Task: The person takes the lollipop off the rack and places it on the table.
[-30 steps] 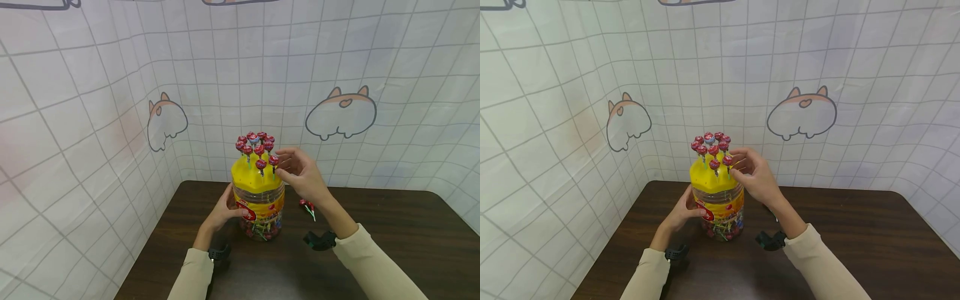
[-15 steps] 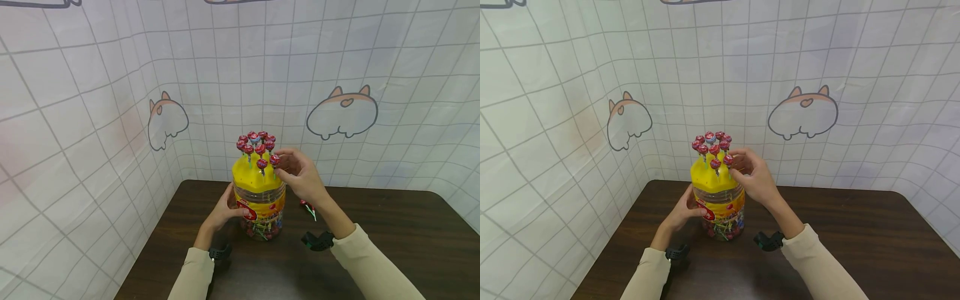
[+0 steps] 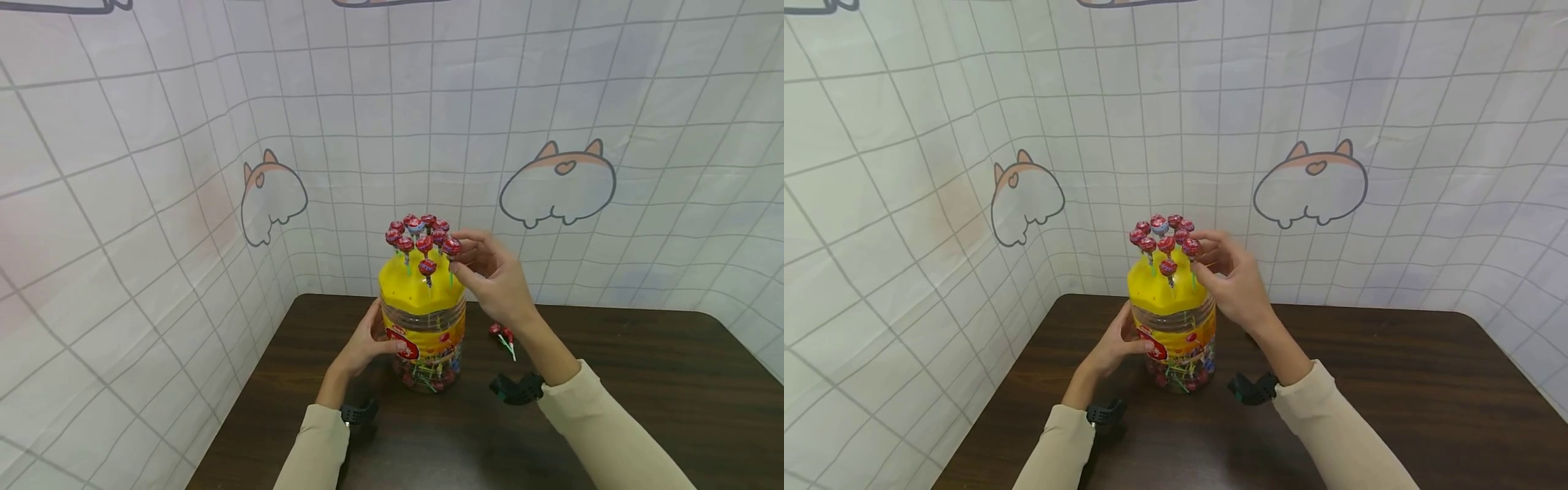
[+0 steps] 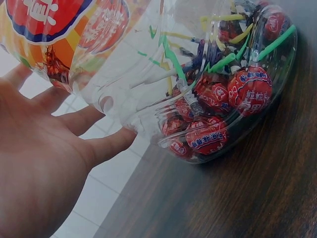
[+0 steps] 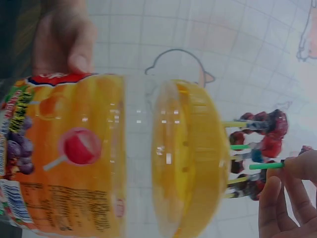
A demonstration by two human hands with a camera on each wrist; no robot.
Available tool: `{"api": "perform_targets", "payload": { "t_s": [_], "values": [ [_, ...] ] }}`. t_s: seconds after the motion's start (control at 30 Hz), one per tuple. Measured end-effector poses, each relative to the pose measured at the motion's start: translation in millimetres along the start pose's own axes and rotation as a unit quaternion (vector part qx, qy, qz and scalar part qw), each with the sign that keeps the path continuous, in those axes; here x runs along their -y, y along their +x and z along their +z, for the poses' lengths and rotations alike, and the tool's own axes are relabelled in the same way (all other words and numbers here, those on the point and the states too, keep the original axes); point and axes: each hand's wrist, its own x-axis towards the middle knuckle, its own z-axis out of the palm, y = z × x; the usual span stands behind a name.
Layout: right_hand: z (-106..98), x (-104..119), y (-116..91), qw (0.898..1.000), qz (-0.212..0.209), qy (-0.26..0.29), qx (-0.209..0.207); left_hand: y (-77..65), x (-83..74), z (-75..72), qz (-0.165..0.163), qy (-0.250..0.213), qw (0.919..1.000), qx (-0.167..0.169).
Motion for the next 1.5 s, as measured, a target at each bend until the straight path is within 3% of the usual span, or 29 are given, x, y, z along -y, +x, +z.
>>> {"api": "perform_targets", "payload": {
  "t_s": [0.33,0.73,1.17,1.5],
  "values": [
    [-6.7,3.9,0.1,1.000,0.016,0.014,0.001,-1.1,3.9,-1.8,0.012,-0.007,0.9998,0.011],
    [-23.2,-9.7,-9.7,1.000,0.025,-0.004,0.007,-1.6,1.8,-0.1,0.008,-0.004,0.9999,0.007],
    [-48.0,-33.2,-29.0,0.996,0.084,-0.043,0.004,-0.4,-1.8,1.1,-0.008,0.002,1.0000,-0.004],
    [-64.6,-48.2,-38.7,0.991,0.130,-0.024,0.002,0.4,0.5,0.3,-0.005,0.002,1.0000,-0.003]
  ]
}}
